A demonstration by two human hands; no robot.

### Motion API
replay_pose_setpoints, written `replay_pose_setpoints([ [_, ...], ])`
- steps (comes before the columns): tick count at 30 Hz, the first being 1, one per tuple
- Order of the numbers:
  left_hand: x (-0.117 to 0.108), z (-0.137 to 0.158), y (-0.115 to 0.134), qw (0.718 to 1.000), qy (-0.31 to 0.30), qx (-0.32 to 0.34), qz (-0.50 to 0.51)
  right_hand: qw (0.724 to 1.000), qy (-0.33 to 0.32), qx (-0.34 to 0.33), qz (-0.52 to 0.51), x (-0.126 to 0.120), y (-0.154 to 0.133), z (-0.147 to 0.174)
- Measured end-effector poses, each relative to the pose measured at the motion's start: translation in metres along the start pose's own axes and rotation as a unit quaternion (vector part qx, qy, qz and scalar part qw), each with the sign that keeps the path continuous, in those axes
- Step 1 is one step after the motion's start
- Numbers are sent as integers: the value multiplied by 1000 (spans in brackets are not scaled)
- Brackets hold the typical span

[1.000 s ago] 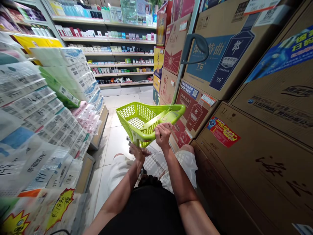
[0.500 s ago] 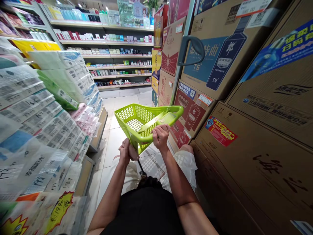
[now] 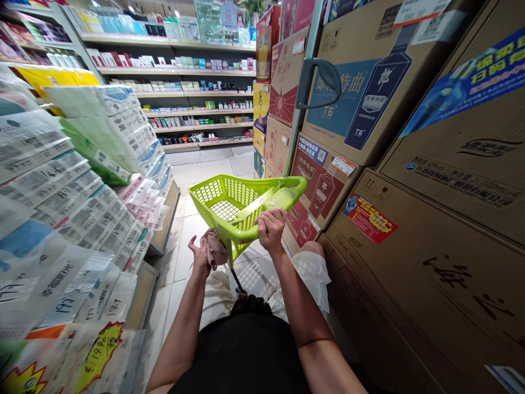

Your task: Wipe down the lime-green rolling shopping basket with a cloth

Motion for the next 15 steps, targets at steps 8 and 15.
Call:
replay_pose_setpoints([
  [8,-15,8,13,960,-279,-6,-34,1000,6,-12,-13,-3,0,-1],
  [15,-15,-4,-5,973,-210,39,-91,999,26,-26,-35,-3,-2,-3],
])
Point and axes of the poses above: each hand's wrist, its own z-axis away from the middle knuckle, its own x-axis out of the palm, y = z × x, the point moved 2 cm from there along -z, towards the middle knuckle, and after that the axes turned 1 degree about y, right-handed, at the moved point
